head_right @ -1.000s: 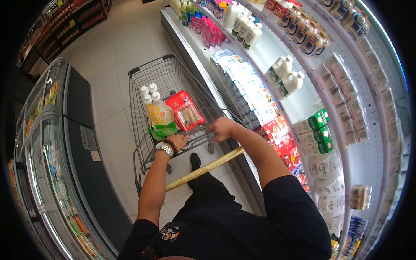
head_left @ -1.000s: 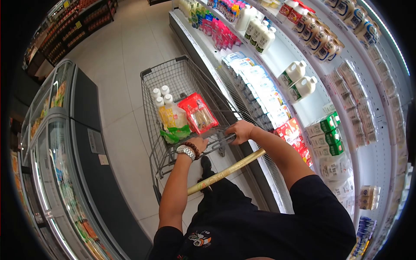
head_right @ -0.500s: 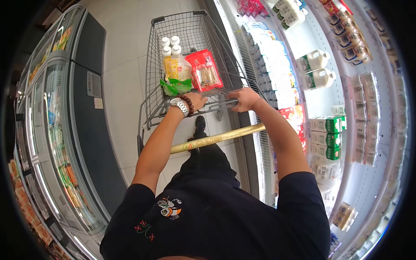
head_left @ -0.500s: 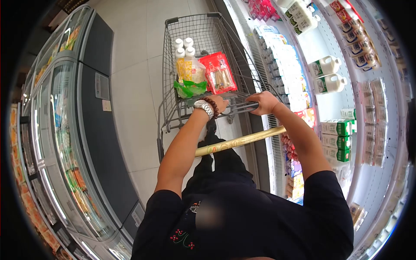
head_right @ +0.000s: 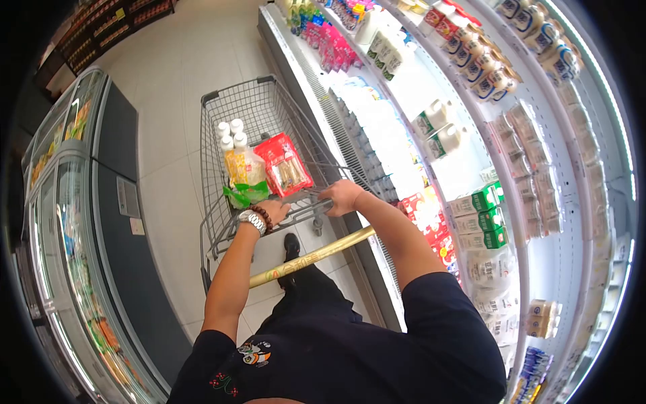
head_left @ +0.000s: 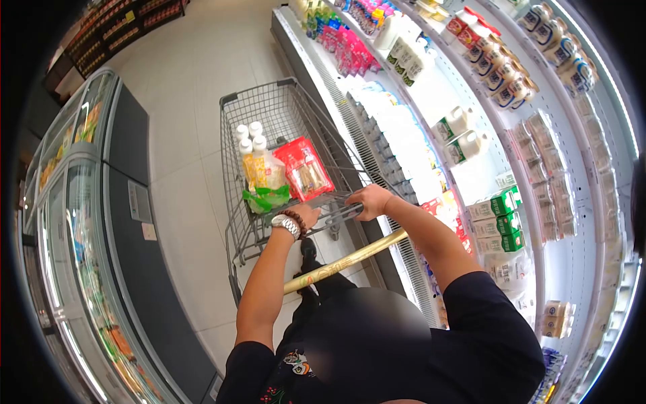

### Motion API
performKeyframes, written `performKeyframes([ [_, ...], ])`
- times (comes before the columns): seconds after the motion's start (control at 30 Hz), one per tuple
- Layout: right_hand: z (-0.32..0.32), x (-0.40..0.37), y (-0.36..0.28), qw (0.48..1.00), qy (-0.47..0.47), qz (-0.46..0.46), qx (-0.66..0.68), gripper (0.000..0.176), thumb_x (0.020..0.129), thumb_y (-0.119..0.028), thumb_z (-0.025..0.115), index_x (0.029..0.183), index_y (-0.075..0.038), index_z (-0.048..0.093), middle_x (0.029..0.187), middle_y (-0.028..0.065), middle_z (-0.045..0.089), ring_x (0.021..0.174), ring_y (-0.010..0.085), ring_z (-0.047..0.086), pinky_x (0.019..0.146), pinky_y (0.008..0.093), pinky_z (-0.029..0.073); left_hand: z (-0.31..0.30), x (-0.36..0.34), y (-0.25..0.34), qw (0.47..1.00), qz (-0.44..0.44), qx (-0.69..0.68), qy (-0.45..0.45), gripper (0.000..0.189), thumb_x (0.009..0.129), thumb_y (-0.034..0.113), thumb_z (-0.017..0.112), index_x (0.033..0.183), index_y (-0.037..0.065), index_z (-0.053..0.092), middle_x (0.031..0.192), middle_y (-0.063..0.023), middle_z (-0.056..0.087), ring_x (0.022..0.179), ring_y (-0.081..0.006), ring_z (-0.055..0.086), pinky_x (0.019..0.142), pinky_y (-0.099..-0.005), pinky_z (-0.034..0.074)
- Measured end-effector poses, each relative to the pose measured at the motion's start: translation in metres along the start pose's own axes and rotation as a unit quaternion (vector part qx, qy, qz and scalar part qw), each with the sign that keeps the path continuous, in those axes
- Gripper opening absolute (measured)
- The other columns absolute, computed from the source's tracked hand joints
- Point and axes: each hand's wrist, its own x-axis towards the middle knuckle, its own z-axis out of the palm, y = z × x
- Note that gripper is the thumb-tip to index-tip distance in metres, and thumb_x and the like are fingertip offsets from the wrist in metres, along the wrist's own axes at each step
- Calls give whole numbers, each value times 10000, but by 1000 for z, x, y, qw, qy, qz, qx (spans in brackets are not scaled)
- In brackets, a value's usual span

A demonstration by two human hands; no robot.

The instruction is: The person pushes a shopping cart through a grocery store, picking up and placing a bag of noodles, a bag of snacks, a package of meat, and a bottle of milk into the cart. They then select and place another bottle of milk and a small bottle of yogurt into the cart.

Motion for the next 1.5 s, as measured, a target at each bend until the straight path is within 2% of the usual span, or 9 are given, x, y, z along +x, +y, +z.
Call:
performKeyframes([
  [0.07, 0, 0, -1, 1000, -7, 3, 8, 416, 648, -357, 785, 1003, -146, 744, 891, 138, 728, 820, 358, 691, 735, 448, 558, -3, -1, 2, 1000, -7, 4, -10, 632, 1018, 484, 355, 1029, -36, 714, 1048, -278, 690, 1021, -444, 651, 950, -506, 487],
  [0.17, 4, 0, 2, 1000, -4, -1, 2, 397, 651, -313, 763, 1011, -147, 746, 932, 95, 734, 803, 329, 691, 712, 415, 565, -4, -3, 3, 1000, -1, 3, -5, 628, 1019, 483, 355, 1044, -31, 715, 1051, -275, 693, 1022, -447, 651, 943, -503, 491],
  [0.47, 3, 0, 3, 1000, -12, -1, -7, 424, 659, -320, 775, 1039, -135, 744, 952, 116, 736, 835, 345, 691, 736, 426, 563, -8, -5, 3, 1000, -17, 3, -14, 636, 1018, 502, 334, 1113, -12, 696, 1123, -261, 683, 1086, -432, 634, 982, -505, 469],
  [1.07, 0, 1, 7, 1000, -5, -15, 1, 386, 674, -313, 755, 1012, -128, 741, 915, 115, 733, 811, 337, 696, 715, 420, 566, 2, 9, -6, 1000, -12, 6, -13, 659, 1015, 518, 318, 1088, -14, 698, 1110, -257, 688, 1080, -430, 635, 979, -497, 468],
  [1.5, -4, 5, 17, 1000, -6, -18, -4, 421, 661, -342, 769, 1029, -138, 735, 911, 126, 731, 816, 349, 693, 723, 437, 561, 5, 20, -11, 1000, -6, 0, 8, 636, 1016, 496, 326, 1069, -11, 706, 1093, -258, 692, 1058, -436, 643, 969, -501, 473],
])
